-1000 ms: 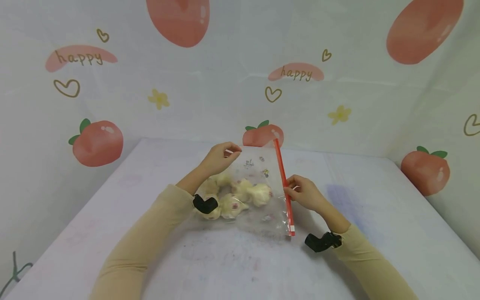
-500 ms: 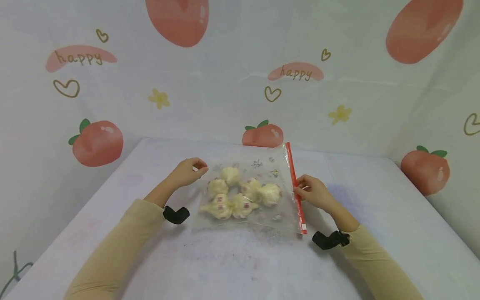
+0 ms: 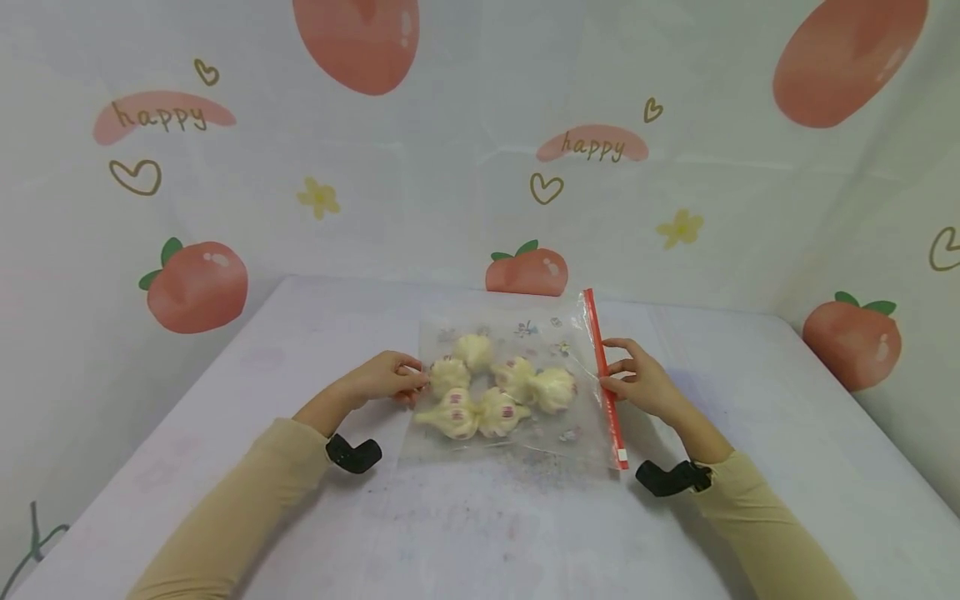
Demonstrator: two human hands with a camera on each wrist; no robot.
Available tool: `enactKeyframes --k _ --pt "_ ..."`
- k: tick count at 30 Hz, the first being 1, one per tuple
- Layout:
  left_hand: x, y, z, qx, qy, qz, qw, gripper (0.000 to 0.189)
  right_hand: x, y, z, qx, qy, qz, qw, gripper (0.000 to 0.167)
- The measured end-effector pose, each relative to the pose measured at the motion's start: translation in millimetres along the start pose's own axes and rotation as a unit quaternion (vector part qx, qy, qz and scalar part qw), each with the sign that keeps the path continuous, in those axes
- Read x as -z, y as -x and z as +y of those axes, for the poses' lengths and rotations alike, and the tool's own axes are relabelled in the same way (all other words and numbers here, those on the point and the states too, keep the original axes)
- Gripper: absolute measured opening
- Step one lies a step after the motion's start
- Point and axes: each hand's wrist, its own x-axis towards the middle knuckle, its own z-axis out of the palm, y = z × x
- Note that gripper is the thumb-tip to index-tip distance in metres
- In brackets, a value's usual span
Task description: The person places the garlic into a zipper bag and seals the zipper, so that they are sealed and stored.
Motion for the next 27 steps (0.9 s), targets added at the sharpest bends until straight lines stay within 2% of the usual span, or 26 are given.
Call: enactKeyframes --k 3,9,12,21,27 --pt "-2.9 -0.1 0.5 -0.01 0.01 0.014 0.9998 0.049 2 0.4 2 0.006 -0.005 0.007 0.9999 0.063" --pt "-5.0 -1.8 1.9 -0.011 0.014 0.037 0.9992 0.042 8 1.9 5 -0.005 0.01 0.0 0.9999 0.045" --pt "-5.5 -2.6 2.6 -0.006 0.016 0.047 0.9987 0.041 10 3.3 7 -0.006 0.008 -0.002 0.9999 0.042" --pt "-7.6 -3.7 1.6 -0.011 0.017 0.06 0.998 0.038 13 4.5 15 -0.036 -0.005 -0.005 0.9993 0.044" --pt "-7.0 -3.3 3.3 -0.004 0.013 0.055 0.9984 0.039 15 3.7 15 -0.041 -0.004 -0.011 0.9991 0.044"
